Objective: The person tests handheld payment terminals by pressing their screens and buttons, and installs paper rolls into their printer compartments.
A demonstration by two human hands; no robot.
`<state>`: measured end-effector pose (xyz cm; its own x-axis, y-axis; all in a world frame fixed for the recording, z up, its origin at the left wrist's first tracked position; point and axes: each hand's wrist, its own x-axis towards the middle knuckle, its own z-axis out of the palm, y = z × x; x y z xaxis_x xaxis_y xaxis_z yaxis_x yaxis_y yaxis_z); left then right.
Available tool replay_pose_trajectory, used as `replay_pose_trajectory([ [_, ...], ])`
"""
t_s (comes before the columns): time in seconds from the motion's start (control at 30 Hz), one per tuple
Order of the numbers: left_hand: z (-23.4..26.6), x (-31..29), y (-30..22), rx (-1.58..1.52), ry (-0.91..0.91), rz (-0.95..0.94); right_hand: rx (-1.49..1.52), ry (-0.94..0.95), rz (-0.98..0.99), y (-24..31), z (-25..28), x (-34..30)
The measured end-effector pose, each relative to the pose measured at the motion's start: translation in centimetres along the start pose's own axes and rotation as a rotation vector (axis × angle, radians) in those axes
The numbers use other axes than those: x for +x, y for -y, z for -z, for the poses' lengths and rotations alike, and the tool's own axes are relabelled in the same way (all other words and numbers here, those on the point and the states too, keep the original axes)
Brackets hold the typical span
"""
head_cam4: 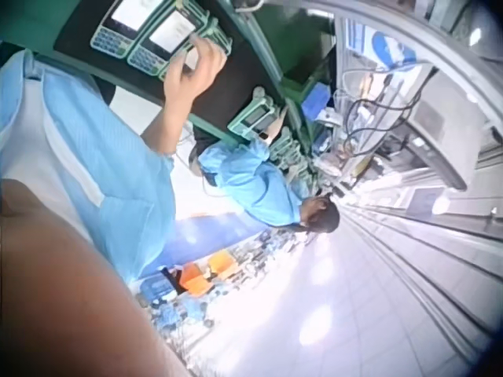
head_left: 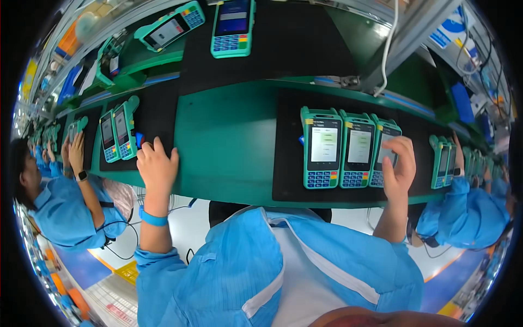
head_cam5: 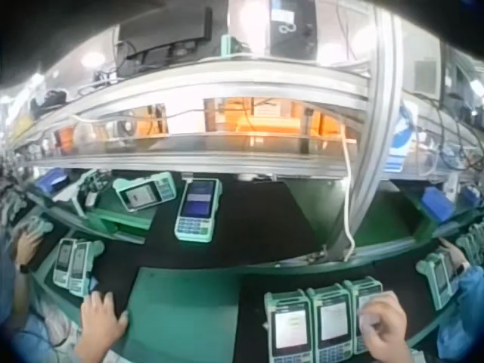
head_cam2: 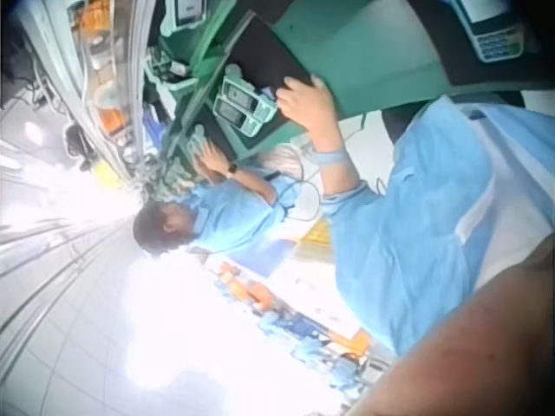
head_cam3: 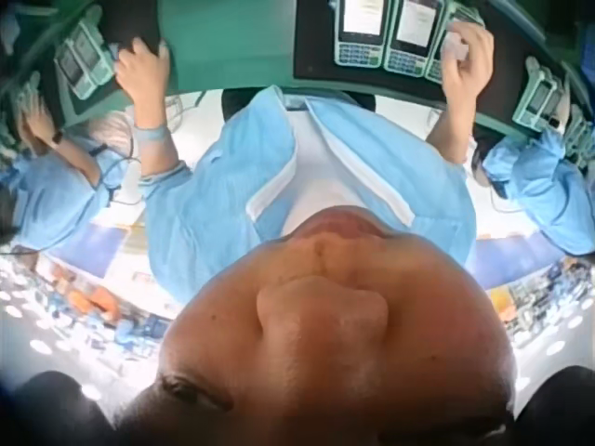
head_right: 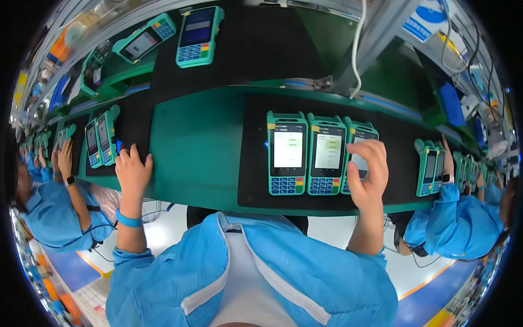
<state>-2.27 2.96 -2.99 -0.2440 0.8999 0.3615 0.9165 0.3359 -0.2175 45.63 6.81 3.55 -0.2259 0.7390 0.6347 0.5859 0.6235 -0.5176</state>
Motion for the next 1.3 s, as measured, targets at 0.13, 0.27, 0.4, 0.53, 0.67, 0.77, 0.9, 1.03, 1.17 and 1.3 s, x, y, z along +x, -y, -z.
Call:
replay_pose_trajectory([
  [0.13, -0.2, -1.0, 2.8, -0.087, 0.071, -0.053, 0.058, 0.217, 0.241, 2.8, -2.3, 6.8],
  [0.27, 1.4, 0.3, 1.9, 0.103, 0.08, -0.204, 0.108, 0.407, 0.435, 5.2, -8.5, 14.6],
  [0.4, -1.2, 0.7, 1.5, 0.103, -0.049, -0.205, 0.18, 0.532, 0.314, 5.0, -15.3, 20.0],
  [0.53, -3.0, 1.3, 1.2, 0.2, 0.007, -0.054, 0.25, 0.542, 0.049, 2.1, -19.8, 23.5],
  [0.67, -3.2, 2.3, 0.4, 0.181, 0.04, -0.099, 0.289, 0.368, -0.066, -0.1, -20.0, 25.4],
  [0.77, -2.7, 2.5, 0.1, 0.212, -0.049, -0.151, 0.453, 0.304, -0.001, 1.4, -18.0, 24.7],
  [0.9, -0.8, 2.5, -1.8, 0.14, -0.031, -0.213, 0.397, 0.309, 0.066, 1.8, -16.2, 23.6],
  [1.03, 2.8, -0.1, -7.6, 0.032, -0.017, -0.377, 0.471, 0.385, 0.072, 3.0, -15.6, 22.2],
  [1.17, 6.3, -2.7, -13.2, -0.212, 0.086, -0.493, 0.801, 0.613, -0.048, 7.9, -14.4, 19.1],
  [1.3, 6.4, -5.2, -17.9, -0.228, 0.073, -0.425, 0.966, 0.905, -0.077, 16.5, -11.3, 15.2],
])
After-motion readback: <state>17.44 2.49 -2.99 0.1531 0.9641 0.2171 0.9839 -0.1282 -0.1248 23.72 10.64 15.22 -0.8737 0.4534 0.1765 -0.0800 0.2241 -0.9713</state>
